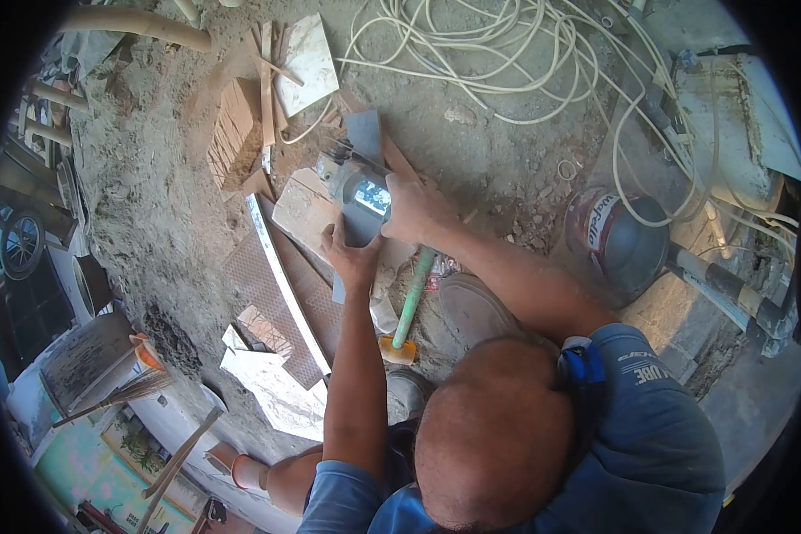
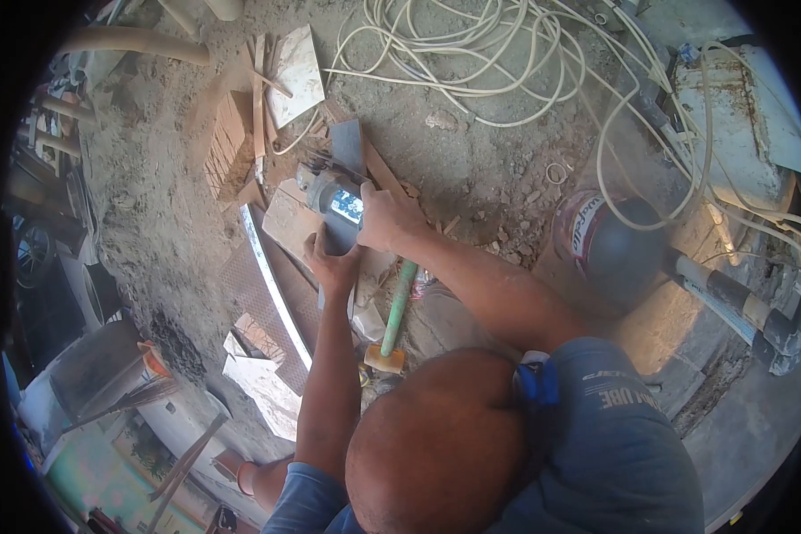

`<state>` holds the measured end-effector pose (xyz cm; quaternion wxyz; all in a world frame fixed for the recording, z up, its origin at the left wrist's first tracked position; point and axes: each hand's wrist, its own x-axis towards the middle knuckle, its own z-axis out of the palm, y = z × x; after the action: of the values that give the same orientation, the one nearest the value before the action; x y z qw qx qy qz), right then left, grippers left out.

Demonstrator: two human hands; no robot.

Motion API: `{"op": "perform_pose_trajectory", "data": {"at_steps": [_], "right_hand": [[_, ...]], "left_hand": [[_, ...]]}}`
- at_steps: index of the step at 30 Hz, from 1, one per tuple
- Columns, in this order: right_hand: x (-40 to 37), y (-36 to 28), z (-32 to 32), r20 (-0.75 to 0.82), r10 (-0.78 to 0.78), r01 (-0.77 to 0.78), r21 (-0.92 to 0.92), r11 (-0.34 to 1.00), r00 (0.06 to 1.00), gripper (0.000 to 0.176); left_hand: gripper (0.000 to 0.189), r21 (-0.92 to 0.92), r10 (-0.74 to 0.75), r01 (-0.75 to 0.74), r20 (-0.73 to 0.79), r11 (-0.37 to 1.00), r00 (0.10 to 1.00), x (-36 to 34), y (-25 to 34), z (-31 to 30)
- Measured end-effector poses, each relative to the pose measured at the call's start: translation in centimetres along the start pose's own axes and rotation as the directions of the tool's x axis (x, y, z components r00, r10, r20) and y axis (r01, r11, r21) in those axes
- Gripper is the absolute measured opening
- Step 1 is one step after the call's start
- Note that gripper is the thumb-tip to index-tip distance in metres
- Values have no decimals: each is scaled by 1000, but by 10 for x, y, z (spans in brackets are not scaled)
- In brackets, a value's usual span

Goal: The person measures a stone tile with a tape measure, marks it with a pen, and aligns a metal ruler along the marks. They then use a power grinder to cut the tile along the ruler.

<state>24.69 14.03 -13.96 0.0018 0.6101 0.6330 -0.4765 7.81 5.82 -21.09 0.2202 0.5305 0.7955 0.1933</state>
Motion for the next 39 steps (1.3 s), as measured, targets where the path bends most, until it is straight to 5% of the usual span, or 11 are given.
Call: {"op": "perform_pose_trajectory", "data": {"at_steps": [23, 39], "right_hand": [[7, -3, 3, 17, -10, 10, -22, 1000, 1000, 64], [-9, 7, 2, 12, -4, 4, -47, 999, 1000, 51]], "left_hand": [[86, -8, -10, 10, -1, 1000, 1000, 0, 1, -1], [84, -24, -11, 12, 17, 1000, 1000, 0, 4, -2]]}}
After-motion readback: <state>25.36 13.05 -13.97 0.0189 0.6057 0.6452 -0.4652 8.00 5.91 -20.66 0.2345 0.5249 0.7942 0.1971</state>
